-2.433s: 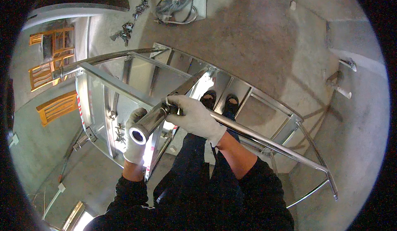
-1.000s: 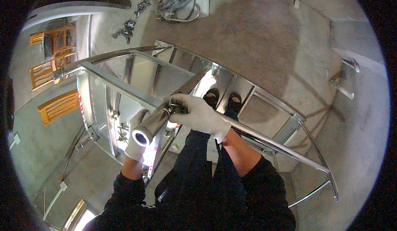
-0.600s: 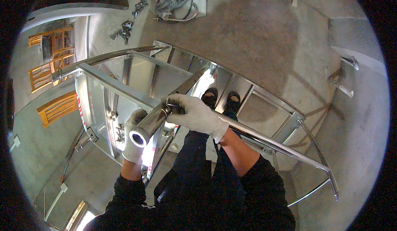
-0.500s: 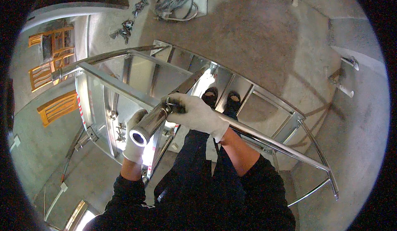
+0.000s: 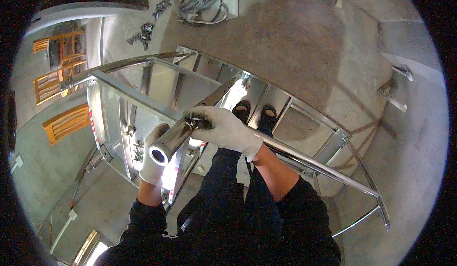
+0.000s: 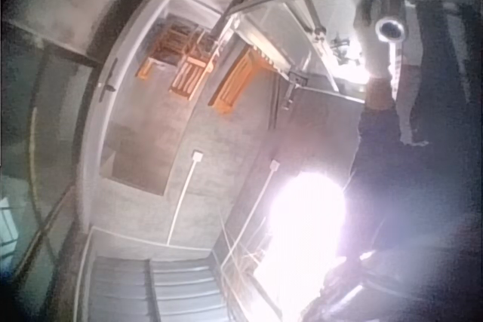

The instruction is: The person assembles a metal frame by attaching cylindrical metal tubes to a rectangular metal panel using bolts and nuts. They position the tubes, insert fasteners, and tighten them by hand while adjusting the frame orientation.

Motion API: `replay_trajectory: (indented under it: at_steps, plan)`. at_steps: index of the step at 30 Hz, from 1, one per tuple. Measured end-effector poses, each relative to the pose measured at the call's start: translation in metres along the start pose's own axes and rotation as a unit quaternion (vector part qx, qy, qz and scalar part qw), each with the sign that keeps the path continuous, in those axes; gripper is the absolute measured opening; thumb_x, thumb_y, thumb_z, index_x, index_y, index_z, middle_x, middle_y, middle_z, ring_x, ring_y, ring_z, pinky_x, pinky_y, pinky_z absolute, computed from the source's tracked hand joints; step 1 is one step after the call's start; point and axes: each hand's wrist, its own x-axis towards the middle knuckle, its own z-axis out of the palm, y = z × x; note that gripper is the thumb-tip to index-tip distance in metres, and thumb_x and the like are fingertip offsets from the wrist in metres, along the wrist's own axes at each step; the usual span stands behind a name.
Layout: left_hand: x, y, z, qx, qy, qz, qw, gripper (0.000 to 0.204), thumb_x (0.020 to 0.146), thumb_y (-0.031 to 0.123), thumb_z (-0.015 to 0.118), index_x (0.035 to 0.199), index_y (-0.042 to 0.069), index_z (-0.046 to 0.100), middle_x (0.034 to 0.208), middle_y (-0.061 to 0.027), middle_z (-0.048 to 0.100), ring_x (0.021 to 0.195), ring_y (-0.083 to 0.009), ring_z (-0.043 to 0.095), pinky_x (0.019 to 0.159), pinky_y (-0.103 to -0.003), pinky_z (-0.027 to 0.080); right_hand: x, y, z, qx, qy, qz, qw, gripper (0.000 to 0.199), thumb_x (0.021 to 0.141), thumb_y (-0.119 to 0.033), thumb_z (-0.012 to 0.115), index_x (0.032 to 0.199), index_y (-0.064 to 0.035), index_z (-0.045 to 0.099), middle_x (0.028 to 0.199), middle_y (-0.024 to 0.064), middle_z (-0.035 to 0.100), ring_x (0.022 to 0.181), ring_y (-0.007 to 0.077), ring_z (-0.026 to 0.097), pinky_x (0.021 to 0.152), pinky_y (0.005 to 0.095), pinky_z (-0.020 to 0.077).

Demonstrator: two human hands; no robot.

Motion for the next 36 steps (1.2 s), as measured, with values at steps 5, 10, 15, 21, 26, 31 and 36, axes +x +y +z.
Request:
replay_trajectory:
  at_steps: [5, 10, 15, 21, 26, 31, 36]
  plan:
    - [0.006, -0.002, 0.007, 0.057, -0.012, 0.036, 0.998, 0.032, 0.073, 0.012, 0.073, 0.093, -0.005, 0.055, 0.084, -0.0183, 0.058, 0.073, -0.0317, 0.059, 0.065, -0.036, 0.048, -0.001, -0.011, -0.001, -0.107, -0.008, -0.031, 0.994, 0.049, 0.079, -0.004, 0.07, 0.126, 0.0001, 0.056, 0.112, 0.0102, 0.065, 0.104, 0.0165, 0.061, 0.091, 0.0296, 0.0474]
    - [0.01, -0.008, 0.011, 0.102, 0.007, 0.026, 0.994, 0.023, 0.075, 0.011, 0.07, 0.081, -0.003, 0.052, 0.077, -0.0176, 0.054, 0.066, -0.0328, 0.055, 0.059, -0.037, 0.045, 0.001, -0.017, -0.003, -0.318, -0.007, -0.088, 0.944, 0.05, 0.076, -0.01, 0.075, 0.123, -0.0088, 0.061, 0.104, 0.012, 0.065, 0.096, 0.0241, 0.064, 0.084, 0.0327, 0.0489]
    - [0.011, 0.006, -0.002, 0.15, 0.0, -0.018, 0.989, 0.025, 0.089, 0.023, 0.061, 0.091, -0.001, 0.058, 0.083, -0.0115, 0.059, 0.069, -0.0216, 0.057, 0.062, -0.033, 0.047, 0.006, -0.007, -0.013, -0.272, -0.027, -0.152, 0.95, 0.047, 0.076, -0.014, 0.075, 0.122, -0.0108, 0.062, 0.1, 0.012, 0.065, 0.092, 0.0259, 0.064, 0.08, 0.0348, 0.0494]
    - [0.0, 0.0, 0.005, -0.247, 0.06, -0.164, 0.953, 0.033, 0.096, 0.029, 0.052, 0.105, -0.002, 0.059, 0.09, -0.0063, 0.06, 0.077, -0.0138, 0.059, 0.068, -0.028, 0.05, 0.007, -0.007, -0.01, -0.285, -0.003, -0.17, 0.943, 0.039, 0.077, -0.013, 0.072, 0.115, -0.0091, 0.064, 0.096, 0.0125, 0.065, 0.089, 0.0283, 0.065, 0.078, 0.036, 0.0513]
    - [-0.004, -0.008, -0.001, -0.133, 0.033, -0.063, 0.989, 0.023, 0.093, 0.018, 0.056, 0.099, -0.003, 0.061, 0.095, -0.0083, 0.06, 0.084, -0.0148, 0.06, 0.073, -0.026, 0.05, 0.015, -0.024, -0.009, -0.496, -0.043, -0.188, 0.847, 0.024, 0.077, -0.014, 0.066, 0.099, -0.0078, 0.063, 0.086, 0.0103, 0.065, 0.082, 0.0306, 0.065, 0.071, 0.0398, 0.0516]
    - [-0.006, 0.005, 0.002, -0.042, 0.043, 0.001, 0.998, 0.01, 0.085, 0.005, 0.061, 0.091, -0.003, 0.064, 0.1, -0.0104, 0.06, 0.086, -0.0157, 0.06, 0.075, -0.025, 0.049, 0.011, -0.024, -0.002, -0.523, -0.004, -0.208, 0.826, 0.02, 0.074, -0.014, 0.065, 0.094, -0.0094, 0.062, 0.081, 0.0103, 0.064, 0.077, 0.0295, 0.065, 0.067, 0.042, 0.0513]
    - [-0.012, 0.016, 0.003, -0.15, 0.098, -0.05, 0.983, 0.015, 0.084, 0.005, 0.064, 0.098, -0.002, 0.065, 0.103, -0.0107, 0.061, 0.088, -0.0161, 0.061, 0.077, -0.026, 0.05, 0.012, -0.014, -0.019, -0.428, 0.157, -0.259, 0.851, 0.019, 0.077, -0.011, 0.064, 0.095, -0.0063, 0.065, 0.077, 0.0087, 0.066, 0.068, 0.0242, 0.065, 0.061, 0.0344, 0.0505]
